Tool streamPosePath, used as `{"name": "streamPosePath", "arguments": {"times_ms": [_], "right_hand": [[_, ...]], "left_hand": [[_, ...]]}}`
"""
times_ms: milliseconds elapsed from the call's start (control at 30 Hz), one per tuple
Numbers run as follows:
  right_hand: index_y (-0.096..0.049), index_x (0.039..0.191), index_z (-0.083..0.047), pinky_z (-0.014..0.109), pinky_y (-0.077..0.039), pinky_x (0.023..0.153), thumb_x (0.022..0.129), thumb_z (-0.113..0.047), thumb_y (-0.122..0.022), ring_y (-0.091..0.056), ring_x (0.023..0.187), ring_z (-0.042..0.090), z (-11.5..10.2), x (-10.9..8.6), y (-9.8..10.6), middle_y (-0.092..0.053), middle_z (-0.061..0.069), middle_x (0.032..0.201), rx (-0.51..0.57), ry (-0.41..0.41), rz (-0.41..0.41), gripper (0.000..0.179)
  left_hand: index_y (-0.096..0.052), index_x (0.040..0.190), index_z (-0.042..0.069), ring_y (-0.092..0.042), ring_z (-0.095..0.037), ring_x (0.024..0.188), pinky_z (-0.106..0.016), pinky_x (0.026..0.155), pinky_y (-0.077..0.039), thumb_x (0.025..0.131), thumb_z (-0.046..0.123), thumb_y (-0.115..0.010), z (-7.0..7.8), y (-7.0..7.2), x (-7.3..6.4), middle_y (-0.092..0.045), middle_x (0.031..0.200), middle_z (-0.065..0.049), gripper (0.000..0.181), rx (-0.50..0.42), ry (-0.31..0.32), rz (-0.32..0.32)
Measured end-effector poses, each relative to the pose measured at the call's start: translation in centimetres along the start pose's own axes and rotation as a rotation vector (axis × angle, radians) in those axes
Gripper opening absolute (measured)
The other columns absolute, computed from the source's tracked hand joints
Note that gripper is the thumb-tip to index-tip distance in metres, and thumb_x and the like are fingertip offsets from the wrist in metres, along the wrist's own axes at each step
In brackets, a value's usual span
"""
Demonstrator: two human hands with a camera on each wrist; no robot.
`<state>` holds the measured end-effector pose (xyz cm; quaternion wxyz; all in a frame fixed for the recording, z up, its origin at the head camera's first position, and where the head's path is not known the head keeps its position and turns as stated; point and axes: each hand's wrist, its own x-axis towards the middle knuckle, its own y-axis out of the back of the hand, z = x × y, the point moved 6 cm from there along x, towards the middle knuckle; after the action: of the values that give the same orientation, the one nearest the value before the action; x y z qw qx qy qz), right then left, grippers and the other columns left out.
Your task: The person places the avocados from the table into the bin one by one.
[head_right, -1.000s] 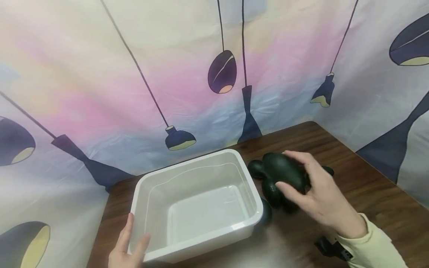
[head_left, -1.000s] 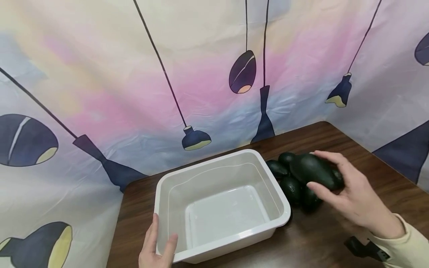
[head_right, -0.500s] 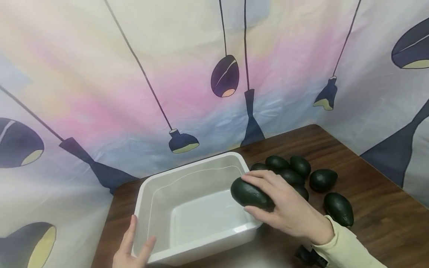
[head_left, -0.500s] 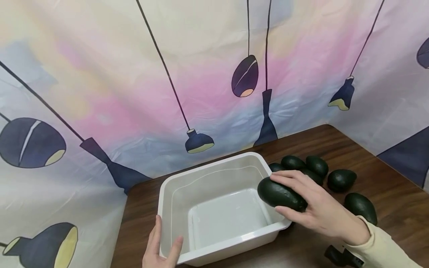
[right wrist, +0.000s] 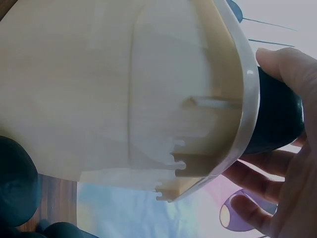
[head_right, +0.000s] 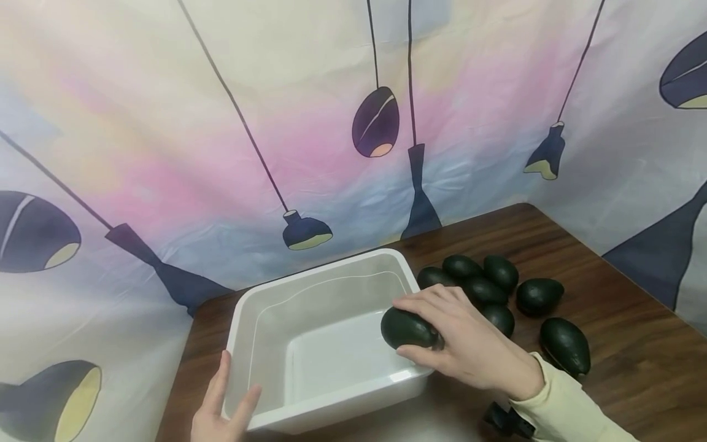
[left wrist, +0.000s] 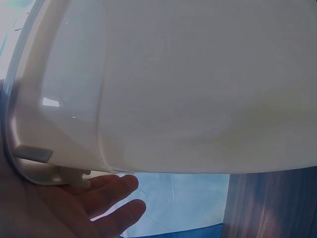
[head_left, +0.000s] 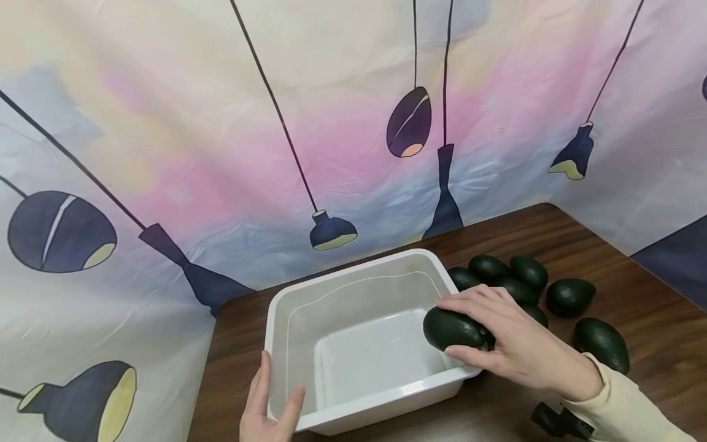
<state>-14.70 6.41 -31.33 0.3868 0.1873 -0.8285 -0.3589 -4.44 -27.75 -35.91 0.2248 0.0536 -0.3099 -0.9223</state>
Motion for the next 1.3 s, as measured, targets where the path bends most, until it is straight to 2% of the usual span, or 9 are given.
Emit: {"name": "streamPosePath", "arguments": {"times_ms": [167,267,500,733,833,900,1000,1100,1300], "right_hand": [[-0.048,0.133,-0.032,0.035,-0.025,0.095,0.083,-0.047,-0.069,-0.041,0.116,0.004,0.28,0.03,-0.46,-0.050,-0.018,0.124,0.000,-0.018,-0.035,0.057],[-0.049,0.132,-0.031,0.035,-0.025,0.096,0.083,-0.048,-0.068,-0.041,0.117,0.005,0.38,0.06,-0.65,-0.051,-0.017,0.124,-0.004,-0.021,-0.049,0.055],[-0.051,0.130,-0.030,0.035,-0.024,0.097,0.082,-0.048,-0.068,-0.041,0.118,0.006,0.34,0.21,-0.70,-0.051,-0.017,0.123,-0.006,-0.006,-0.051,0.054],[-0.051,0.130,-0.033,0.030,-0.024,0.095,0.081,-0.046,-0.071,-0.041,0.117,0.005,0.06,0.32,-0.86,-0.052,-0.019,0.123,-0.018,0.041,-0.020,0.054],[-0.051,0.130,-0.033,0.031,-0.023,0.096,0.081,-0.046,-0.071,-0.041,0.117,0.006,-0.04,0.33,-0.95,-0.052,-0.019,0.124,-0.018,0.050,-0.025,0.054],[-0.051,0.130,-0.034,0.032,-0.023,0.096,0.082,-0.047,-0.070,-0.040,0.118,0.006,-0.01,0.32,-0.97,-0.051,-0.019,0.124,-0.014,0.038,-0.038,0.054],[-0.050,0.130,-0.034,0.034,-0.023,0.097,0.083,-0.048,-0.068,-0.039,0.118,0.006,0.02,0.27,-0.98,-0.051,-0.018,0.124,-0.006,0.014,-0.061,0.052],[-0.051,0.130,-0.032,0.034,-0.024,0.097,0.084,-0.045,-0.068,-0.040,0.118,0.007,-0.12,0.22,-0.85,-0.051,-0.017,0.125,0.006,0.019,-0.061,0.051],[-0.052,0.130,-0.030,0.030,-0.023,0.098,0.084,-0.034,-0.071,-0.042,0.117,0.008,-0.23,0.13,-0.09,-0.051,-0.016,0.125,0.029,0.023,-0.012,0.049]], "left_hand": [[-0.025,0.150,0.015,-0.038,-0.038,0.124,-0.061,0.091,-0.039,0.086,0.035,-0.070,0.09,0.05,-0.04,-0.029,0.149,-0.017,0.081,0.007,-0.031,0.026],[-0.023,0.150,0.016,-0.037,-0.039,0.125,-0.062,0.091,-0.038,0.085,0.038,-0.069,0.09,0.04,-0.04,-0.027,0.150,-0.017,0.082,0.006,-0.019,0.016],[-0.013,0.152,0.025,-0.025,-0.040,0.133,-0.066,0.096,-0.029,0.083,0.054,-0.065,-0.32,-0.07,-0.12,-0.014,0.155,-0.010,0.091,-0.019,0.075,-0.069],[-0.028,0.149,0.013,-0.042,-0.036,0.121,-0.059,0.088,-0.040,0.086,0.028,-0.070,0.36,0.15,-0.02,-0.035,0.146,-0.018,0.077,0.011,-0.081,0.066],[-0.027,0.149,0.014,-0.042,-0.036,0.120,-0.059,0.088,-0.041,0.087,0.028,-0.069,0.31,0.06,-0.03,-0.035,0.145,-0.018,0.077,0.020,-0.083,0.068],[-0.029,0.149,0.013,-0.045,-0.033,0.117,-0.053,0.087,-0.044,0.086,0.025,-0.070,0.33,0.10,-0.01,-0.038,0.144,-0.017,0.075,0.028,-0.105,0.085],[-0.035,0.146,0.012,-0.049,-0.025,0.114,-0.028,0.087,-0.045,0.083,0.015,-0.073,0.35,0.25,-0.13,-0.045,0.139,-0.014,0.073,0.031,-0.154,0.150],[-0.040,0.144,0.012,-0.050,-0.014,0.111,-0.007,0.081,-0.038,0.080,0.007,-0.073,0.30,0.39,-0.26,-0.051,0.134,-0.011,0.072,0.031,-0.195,0.213],[-0.040,0.144,0.013,-0.048,-0.006,0.110,-0.003,0.080,-0.035,0.080,0.007,-0.073,0.19,0.35,-0.27,-0.052,0.133,-0.010,0.072,0.018,-0.192,0.224]]}}
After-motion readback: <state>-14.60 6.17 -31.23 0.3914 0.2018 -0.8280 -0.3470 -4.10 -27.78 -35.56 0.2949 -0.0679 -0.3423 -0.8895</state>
